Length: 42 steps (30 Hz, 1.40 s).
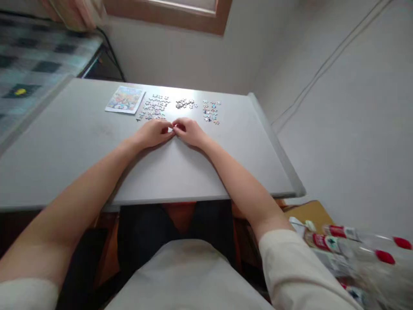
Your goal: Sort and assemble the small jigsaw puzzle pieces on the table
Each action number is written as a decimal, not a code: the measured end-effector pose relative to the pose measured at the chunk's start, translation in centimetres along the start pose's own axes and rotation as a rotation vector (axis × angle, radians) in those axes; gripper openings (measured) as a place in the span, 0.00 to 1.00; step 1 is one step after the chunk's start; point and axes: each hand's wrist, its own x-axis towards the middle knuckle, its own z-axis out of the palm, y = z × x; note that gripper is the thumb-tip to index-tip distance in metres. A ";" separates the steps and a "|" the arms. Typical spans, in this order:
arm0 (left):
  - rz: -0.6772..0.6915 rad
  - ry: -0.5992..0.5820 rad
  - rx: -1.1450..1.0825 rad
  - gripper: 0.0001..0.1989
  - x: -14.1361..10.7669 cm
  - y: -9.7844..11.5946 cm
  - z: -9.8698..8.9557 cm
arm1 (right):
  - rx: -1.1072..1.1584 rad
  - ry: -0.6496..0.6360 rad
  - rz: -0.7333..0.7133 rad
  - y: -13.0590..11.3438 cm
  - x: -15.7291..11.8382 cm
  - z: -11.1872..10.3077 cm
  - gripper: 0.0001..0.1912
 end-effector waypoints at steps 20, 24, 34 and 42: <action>0.024 -0.004 -0.028 0.17 -0.2 0.1 0.1 | 0.021 0.012 0.013 -0.2 -0.3 0.1 0.10; 0.019 -0.005 -0.036 0.17 -0.2 0.2 0.1 | 0.033 0.020 0.010 -0.2 -0.3 0.2 0.10; 0.026 -0.008 -0.045 0.15 -0.2 0.1 0.1 | 0.011 0.011 0.019 0.0 -0.4 0.3 0.11; 0.014 -0.014 -0.045 0.14 -0.2 0.1 0.1 | 0.009 0.002 0.029 -0.1 -0.4 0.2 0.11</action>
